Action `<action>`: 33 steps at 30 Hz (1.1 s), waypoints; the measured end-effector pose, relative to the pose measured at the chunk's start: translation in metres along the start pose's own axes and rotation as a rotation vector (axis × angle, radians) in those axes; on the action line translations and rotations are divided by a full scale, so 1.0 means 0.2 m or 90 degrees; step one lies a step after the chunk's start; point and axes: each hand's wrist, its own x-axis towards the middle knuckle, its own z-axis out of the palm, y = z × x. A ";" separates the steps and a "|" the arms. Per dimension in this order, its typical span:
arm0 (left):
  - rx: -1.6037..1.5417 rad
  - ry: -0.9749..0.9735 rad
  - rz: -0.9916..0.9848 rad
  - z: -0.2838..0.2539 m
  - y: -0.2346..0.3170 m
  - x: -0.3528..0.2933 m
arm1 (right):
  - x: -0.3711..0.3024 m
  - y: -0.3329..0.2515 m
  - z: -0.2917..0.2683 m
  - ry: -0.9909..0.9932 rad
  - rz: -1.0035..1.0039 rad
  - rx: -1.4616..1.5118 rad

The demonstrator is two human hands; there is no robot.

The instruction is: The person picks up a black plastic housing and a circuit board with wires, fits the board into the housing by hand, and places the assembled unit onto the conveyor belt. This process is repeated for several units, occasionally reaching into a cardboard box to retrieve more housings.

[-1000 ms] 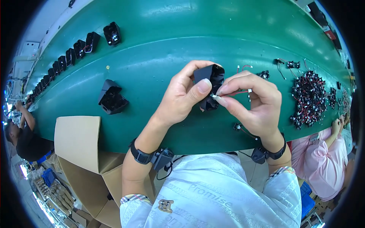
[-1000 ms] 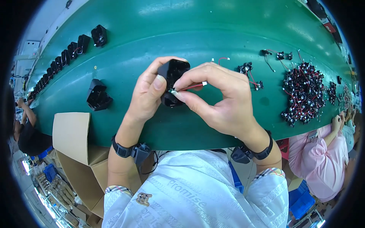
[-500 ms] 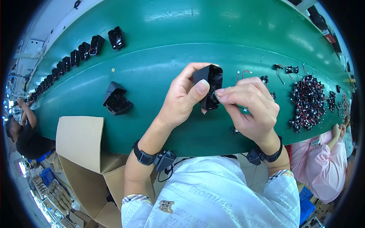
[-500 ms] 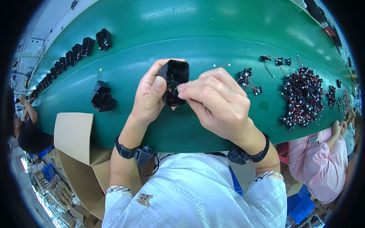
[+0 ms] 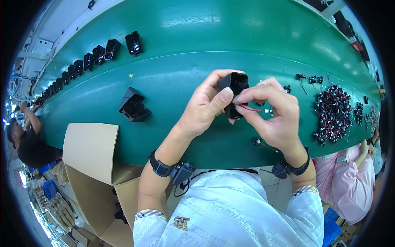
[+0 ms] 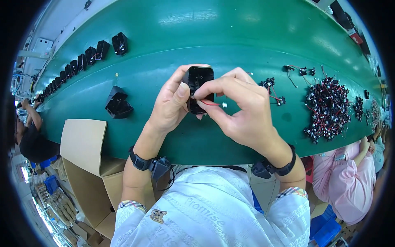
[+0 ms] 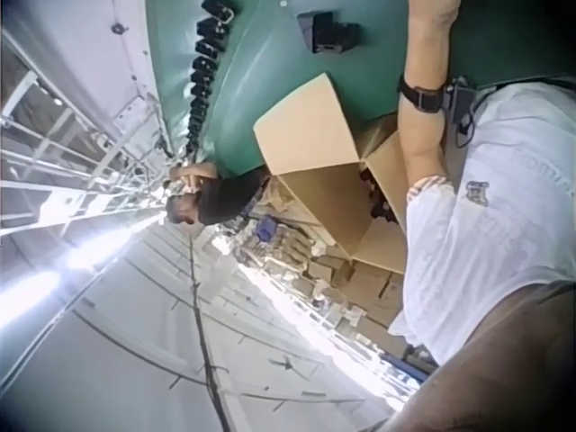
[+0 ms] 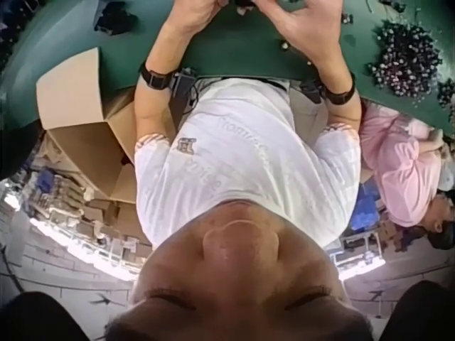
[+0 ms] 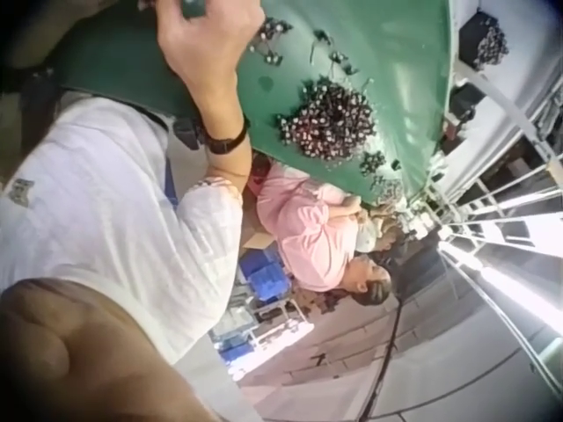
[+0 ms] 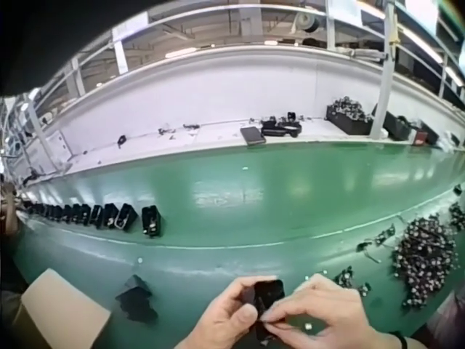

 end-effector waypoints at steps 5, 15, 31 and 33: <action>-0.024 -0.019 0.044 0.04 0.10 -0.03 | 0.06 -0.10 -0.03 -0.010 -0.081 0.052; -0.045 0.046 0.112 0.11 0.08 -0.20 | -0.07 -0.11 0.14 0.054 -0.082 0.264; 0.011 0.158 0.135 0.13 -0.10 -0.50 | -0.25 -0.27 0.14 -0.160 0.040 -0.003; 0.031 0.151 0.135 0.11 -0.11 -0.49 | -0.22 -0.27 0.15 -0.161 0.007 -0.019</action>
